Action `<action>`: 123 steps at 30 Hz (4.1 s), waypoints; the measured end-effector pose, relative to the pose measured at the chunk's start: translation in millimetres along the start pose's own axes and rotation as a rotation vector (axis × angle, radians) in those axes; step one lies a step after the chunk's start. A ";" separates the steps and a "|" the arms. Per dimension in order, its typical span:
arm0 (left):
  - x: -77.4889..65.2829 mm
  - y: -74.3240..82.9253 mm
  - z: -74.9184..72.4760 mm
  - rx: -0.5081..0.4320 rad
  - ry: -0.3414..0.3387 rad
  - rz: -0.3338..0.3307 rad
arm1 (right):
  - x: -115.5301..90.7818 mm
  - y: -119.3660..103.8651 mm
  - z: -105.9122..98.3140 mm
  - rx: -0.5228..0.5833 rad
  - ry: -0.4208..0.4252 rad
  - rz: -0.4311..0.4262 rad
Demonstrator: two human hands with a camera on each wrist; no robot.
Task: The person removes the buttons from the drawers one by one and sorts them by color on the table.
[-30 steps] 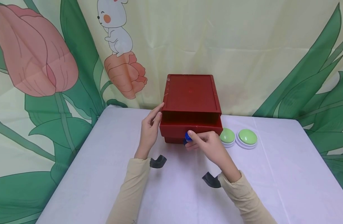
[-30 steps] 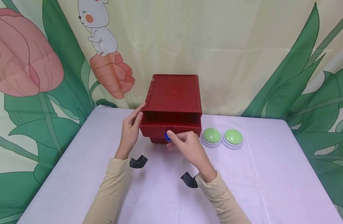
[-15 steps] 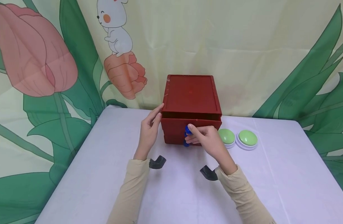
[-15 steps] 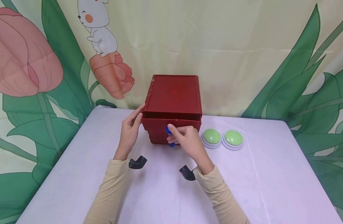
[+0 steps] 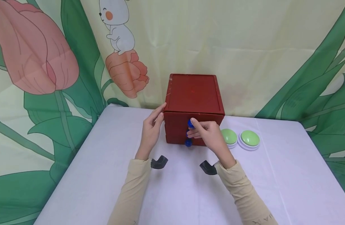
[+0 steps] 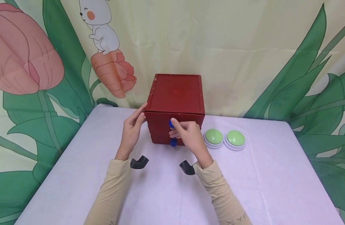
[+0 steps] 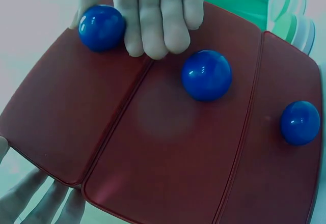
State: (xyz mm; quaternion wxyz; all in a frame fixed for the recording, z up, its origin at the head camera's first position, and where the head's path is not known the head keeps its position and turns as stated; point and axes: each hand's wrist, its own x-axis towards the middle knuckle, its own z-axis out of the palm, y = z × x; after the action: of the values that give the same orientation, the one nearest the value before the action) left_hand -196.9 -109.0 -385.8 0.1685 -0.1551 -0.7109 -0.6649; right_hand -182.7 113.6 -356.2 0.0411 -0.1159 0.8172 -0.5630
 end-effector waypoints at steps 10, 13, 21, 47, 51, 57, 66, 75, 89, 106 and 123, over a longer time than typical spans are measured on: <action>-5.1 28.9 2.4 0.010 0.000 -0.046 | 4.7 4.3 1.5 0.027 0.021 -0.002; -5.3 32.7 3.1 0.009 0.001 -0.043 | 4.9 5.2 1.8 0.028 0.028 0.000; -6.1 31.8 2.8 0.002 -0.003 -0.035 | -0.9 6.4 0.2 0.054 0.016 0.018; -5.6 31.7 2.2 -0.006 0.005 -0.051 | 3.3 46.3 4.6 -0.081 -0.077 0.131; -5.3 30.5 3.1 -0.013 0.002 -0.050 | 4.2 46.3 9.0 -0.075 -0.087 0.140; -5.6 29.9 3.5 -0.005 0.002 -0.050 | 4.1 45.2 12.7 -0.056 -0.098 0.139; -5.6 29.7 3.6 -0.008 0.004 -0.042 | 1.6 45.0 12.1 -0.049 -0.111 0.120; -3.8 31.7 1.8 0.001 -0.001 -0.035 | -8.2 44.8 8.9 -0.085 -0.141 0.156; -0.7 36.3 -4.1 0.021 -0.051 -0.071 | -26.4 43.4 10.1 -0.108 -0.152 0.133; 0.7 36.7 -6.3 0.022 -0.072 -0.065 | -45.3 43.7 15.5 -0.121 -0.146 0.129; 1.9 35.6 -10.4 0.050 -0.100 -0.067 | -63.2 49.1 20.0 -0.121 -0.150 0.085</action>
State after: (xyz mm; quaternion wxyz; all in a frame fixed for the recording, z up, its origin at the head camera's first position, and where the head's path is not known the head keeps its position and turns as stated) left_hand -182.4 -117.0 -352.6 0.1141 -0.1602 -0.7396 -0.6437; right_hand -124.4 127.0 -413.1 0.1190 -0.1255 0.8486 -0.4999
